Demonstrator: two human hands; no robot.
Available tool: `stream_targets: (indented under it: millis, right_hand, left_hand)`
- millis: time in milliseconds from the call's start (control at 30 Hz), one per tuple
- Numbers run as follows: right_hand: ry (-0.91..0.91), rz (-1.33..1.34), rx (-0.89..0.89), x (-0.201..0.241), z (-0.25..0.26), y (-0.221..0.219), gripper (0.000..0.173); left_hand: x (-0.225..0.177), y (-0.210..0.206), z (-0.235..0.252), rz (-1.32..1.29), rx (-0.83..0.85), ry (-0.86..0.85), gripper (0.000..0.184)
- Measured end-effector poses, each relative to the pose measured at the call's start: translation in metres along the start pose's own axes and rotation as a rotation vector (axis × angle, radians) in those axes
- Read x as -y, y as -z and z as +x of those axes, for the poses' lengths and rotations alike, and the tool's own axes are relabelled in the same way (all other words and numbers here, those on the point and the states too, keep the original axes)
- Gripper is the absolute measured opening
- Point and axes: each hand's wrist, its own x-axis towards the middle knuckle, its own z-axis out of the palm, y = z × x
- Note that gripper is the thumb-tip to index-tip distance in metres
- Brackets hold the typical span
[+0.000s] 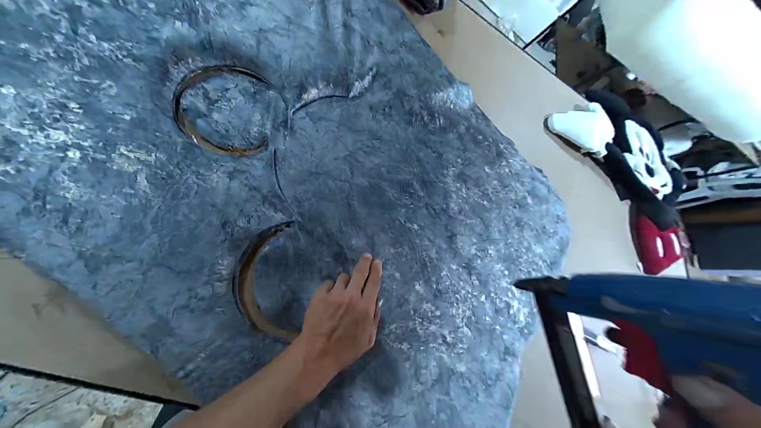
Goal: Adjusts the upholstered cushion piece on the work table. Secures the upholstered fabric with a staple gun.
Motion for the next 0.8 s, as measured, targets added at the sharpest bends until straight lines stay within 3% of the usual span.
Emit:
stream_targets:
  millis: [233,300,400,500,600,800]
  right_hand:
    - [-0.063,0.13,0.248,0.038,0.111,-0.029,0.035]
    - [-0.129,0.143,0.307,0.05,0.133,-0.036,0.031]
    - [-0.206,0.159,0.378,0.066,0.167,-0.045,0.026]
    - [-0.314,0.114,0.465,0.086,0.205,-0.055,0.023]
    - [-0.443,0.038,0.55,0.112,0.243,-0.068,0.024]
    - [-0.636,0.021,0.738,0.141,0.291,-0.096,0.028]
  left_hand:
    - [-0.007,-0.006,0.006,0.082,0.22,0.114,0.071]
    - [-0.012,-0.006,0.016,0.103,0.211,0.121,0.074]
    - [-0.013,0.0,0.034,0.068,0.327,0.153,0.081]
    - [-0.008,-0.002,0.036,0.048,0.305,0.129,0.085]
    - [-0.005,0.01,0.042,-0.01,0.485,0.109,0.088]
    - [0.001,0.013,0.042,-0.032,0.395,0.036,0.077]
